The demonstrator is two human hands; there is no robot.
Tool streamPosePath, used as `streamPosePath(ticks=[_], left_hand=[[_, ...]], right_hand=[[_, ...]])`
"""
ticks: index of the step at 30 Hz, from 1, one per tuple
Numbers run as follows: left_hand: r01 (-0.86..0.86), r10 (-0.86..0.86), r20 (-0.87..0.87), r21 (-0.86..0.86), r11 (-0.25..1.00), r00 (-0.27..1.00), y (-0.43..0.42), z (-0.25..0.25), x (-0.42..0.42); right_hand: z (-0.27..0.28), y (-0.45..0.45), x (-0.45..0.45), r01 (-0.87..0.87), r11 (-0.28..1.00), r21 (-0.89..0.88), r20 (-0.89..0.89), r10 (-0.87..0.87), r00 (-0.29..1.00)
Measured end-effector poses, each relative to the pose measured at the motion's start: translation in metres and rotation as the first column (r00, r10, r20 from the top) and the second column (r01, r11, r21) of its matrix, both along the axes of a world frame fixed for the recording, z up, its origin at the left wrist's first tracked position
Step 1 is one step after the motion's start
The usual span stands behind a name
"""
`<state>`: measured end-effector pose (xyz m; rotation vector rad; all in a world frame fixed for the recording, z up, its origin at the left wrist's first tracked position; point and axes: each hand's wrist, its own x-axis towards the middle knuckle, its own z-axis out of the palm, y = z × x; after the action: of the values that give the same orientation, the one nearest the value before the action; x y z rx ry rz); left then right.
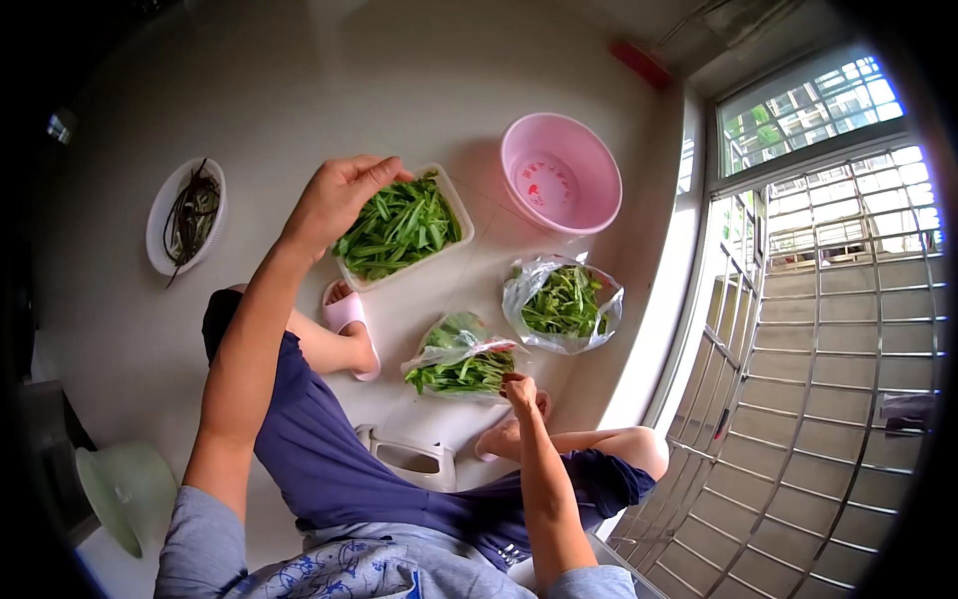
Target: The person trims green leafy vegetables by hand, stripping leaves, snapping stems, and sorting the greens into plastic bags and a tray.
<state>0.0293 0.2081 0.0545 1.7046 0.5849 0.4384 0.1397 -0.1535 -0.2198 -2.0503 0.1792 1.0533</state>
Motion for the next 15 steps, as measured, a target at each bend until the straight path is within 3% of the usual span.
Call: streamPosePath(ticks=[3,5,6,8,11,12,13,15], left_hand=[[-0.035,0.03,0.039,0.138,0.99,0.999,-0.013,-0.009,0.017],[0.0,-0.005,0.03,0.168,0.986,1.0,-0.019,-0.007,0.022],[0.008,-0.012,0.022,0.184,0.983,1.0,-0.022,-0.007,0.025],[0.017,-0.019,0.008,0.201,0.979,1.0,-0.025,-0.006,0.029],[0.115,-0.097,-0.096,0.21,0.971,0.991,-0.027,-0.003,0.031],[0.158,-0.129,-0.135,0.233,0.96,0.982,-0.028,-0.002,0.03],[0.2,-0.158,-0.174,0.254,0.946,0.972,-0.028,-0.002,0.029],[0.186,-0.143,-0.168,0.279,0.942,0.975,-0.026,-0.011,0.027]], right_hand=[[0.0,-0.003,-0.008,-0.202,0.977,-0.064,0.018,0.204,0.979],[-0.026,-0.007,-0.008,-0.406,0.887,-0.219,0.171,0.444,0.879],[-0.025,-0.002,-0.011,-0.406,0.888,-0.215,0.166,0.443,0.881],[-0.006,0.019,-0.013,-0.441,0.785,-0.435,0.257,0.578,0.775],[-0.017,0.024,-0.008,-0.526,0.77,-0.36,0.281,0.627,0.726],[-0.022,0.023,-0.004,-0.627,0.725,-0.286,0.358,0.688,0.631],[-0.014,0.031,-0.001,-0.635,0.72,-0.279,0.351,0.692,0.631],[-0.003,0.046,0.008,-0.734,0.558,-0.387,0.11,0.818,0.564]])
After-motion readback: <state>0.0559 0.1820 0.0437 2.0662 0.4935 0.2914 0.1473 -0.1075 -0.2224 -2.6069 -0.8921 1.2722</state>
